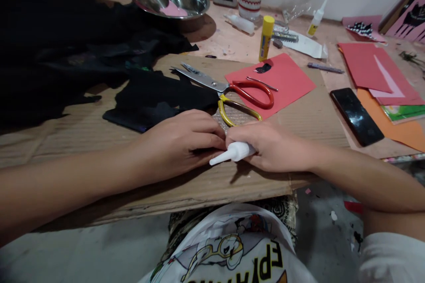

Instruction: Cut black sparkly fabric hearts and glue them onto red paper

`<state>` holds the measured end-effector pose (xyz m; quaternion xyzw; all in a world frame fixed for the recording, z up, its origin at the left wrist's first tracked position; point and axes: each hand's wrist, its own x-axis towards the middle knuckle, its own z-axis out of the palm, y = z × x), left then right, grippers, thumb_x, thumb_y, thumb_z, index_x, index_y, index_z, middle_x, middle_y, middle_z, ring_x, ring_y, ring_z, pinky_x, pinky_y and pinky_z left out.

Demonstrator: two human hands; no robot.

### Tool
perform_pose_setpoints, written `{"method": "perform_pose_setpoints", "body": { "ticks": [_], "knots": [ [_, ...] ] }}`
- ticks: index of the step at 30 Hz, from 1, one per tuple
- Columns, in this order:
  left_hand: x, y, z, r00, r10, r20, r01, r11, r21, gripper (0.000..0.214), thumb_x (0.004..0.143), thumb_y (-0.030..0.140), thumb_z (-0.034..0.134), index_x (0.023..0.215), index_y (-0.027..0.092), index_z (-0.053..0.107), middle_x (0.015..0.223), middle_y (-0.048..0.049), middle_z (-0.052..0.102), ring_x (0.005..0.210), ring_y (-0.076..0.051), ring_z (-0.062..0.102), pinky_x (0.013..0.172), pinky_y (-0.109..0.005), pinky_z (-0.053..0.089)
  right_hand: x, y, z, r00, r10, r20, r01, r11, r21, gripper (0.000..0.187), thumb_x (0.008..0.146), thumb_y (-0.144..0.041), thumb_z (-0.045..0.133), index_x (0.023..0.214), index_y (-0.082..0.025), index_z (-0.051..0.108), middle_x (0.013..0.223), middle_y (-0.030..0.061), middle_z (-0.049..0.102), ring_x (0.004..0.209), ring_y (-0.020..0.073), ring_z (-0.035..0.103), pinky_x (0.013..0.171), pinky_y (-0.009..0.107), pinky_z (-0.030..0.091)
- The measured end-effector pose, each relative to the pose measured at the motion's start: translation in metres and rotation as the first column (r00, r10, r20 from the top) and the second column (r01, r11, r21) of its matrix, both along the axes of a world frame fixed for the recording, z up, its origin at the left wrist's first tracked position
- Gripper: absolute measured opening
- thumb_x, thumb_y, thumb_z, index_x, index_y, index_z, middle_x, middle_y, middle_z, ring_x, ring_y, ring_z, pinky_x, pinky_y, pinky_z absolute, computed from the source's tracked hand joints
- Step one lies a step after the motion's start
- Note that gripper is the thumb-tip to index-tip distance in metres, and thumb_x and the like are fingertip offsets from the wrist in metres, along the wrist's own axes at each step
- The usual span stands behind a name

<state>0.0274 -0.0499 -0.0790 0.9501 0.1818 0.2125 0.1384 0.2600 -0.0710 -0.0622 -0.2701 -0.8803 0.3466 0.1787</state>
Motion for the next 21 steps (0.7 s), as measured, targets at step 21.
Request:
{"method": "perform_pose_setpoints", "body": {
  "ticks": [21],
  "knots": [
    [0.0009, -0.0002, -0.0004, 1.0, 0.007, -0.009, -0.007, 0.999, -0.034, 0.013, 0.096, 0.025, 0.065, 0.087, 0.021, 0.073, 0.09, -0.0011, 0.075, 0.084, -0.016, 0.066, 0.078, -0.031, 0.044, 0.0008, 0.0009, 0.0017, 0.999, 0.025, 0.022, -0.026, 0.998, 0.048, 0.016, 0.082, -0.005, 0.057, 0.089, -0.019, 0.059, 0.083, 0.0009, 0.066, 0.073, 0.0134, 0.058, 0.067, 0.023, 0.043]
  ]
}}
